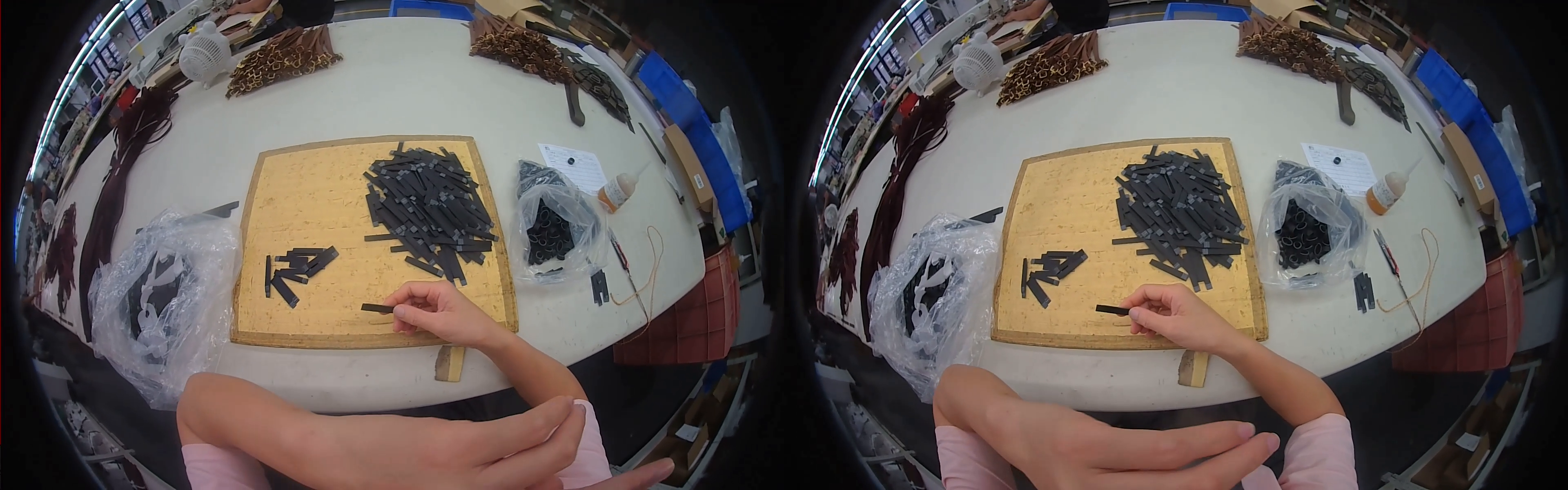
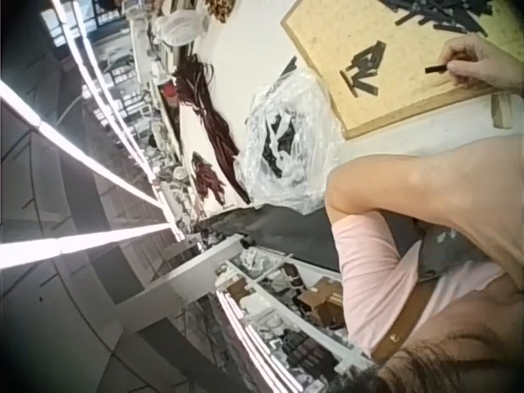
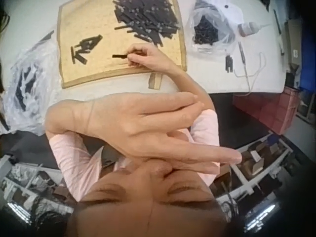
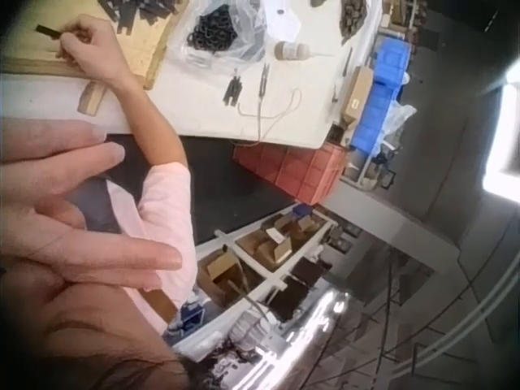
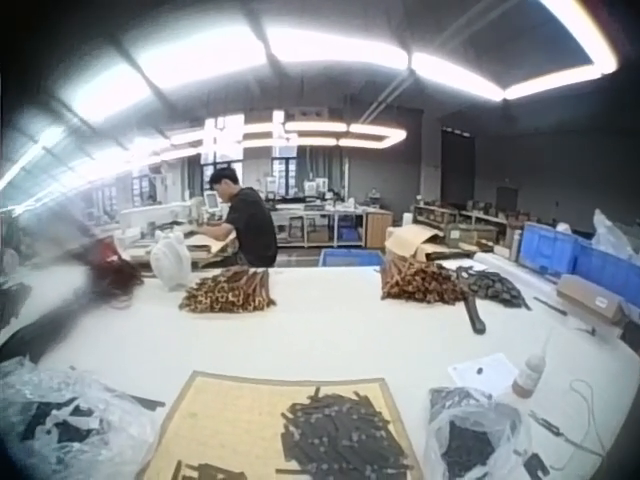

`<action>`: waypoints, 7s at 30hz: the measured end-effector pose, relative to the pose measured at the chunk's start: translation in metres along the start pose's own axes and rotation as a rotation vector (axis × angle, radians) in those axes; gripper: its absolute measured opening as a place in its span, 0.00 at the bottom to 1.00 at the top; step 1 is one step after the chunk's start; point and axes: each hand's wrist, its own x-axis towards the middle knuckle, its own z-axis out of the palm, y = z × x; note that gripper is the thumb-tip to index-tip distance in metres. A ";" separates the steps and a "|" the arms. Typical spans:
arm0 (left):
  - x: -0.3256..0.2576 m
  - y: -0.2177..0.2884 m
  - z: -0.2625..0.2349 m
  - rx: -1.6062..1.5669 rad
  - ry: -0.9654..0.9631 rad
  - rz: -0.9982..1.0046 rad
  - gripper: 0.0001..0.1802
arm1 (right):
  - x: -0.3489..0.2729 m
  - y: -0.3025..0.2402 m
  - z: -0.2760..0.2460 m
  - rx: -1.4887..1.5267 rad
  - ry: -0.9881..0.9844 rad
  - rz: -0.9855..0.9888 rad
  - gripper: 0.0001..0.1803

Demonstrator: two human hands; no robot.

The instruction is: Assembling small leather strips with plastic loops at a workshop workbench.

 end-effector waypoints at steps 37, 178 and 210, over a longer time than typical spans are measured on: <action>-0.039 0.016 -0.027 -0.612 -0.058 -0.067 0.13 | -0.006 0.005 0.000 -0.006 0.026 -0.031 0.12; -0.188 -0.103 -0.001 -0.518 -0.130 -1.084 0.02 | -0.010 -0.002 0.006 -0.528 0.016 -0.254 0.16; -0.199 -0.106 0.009 0.018 -0.036 -0.839 0.08 | -0.003 0.003 0.006 -0.464 0.165 -0.263 0.14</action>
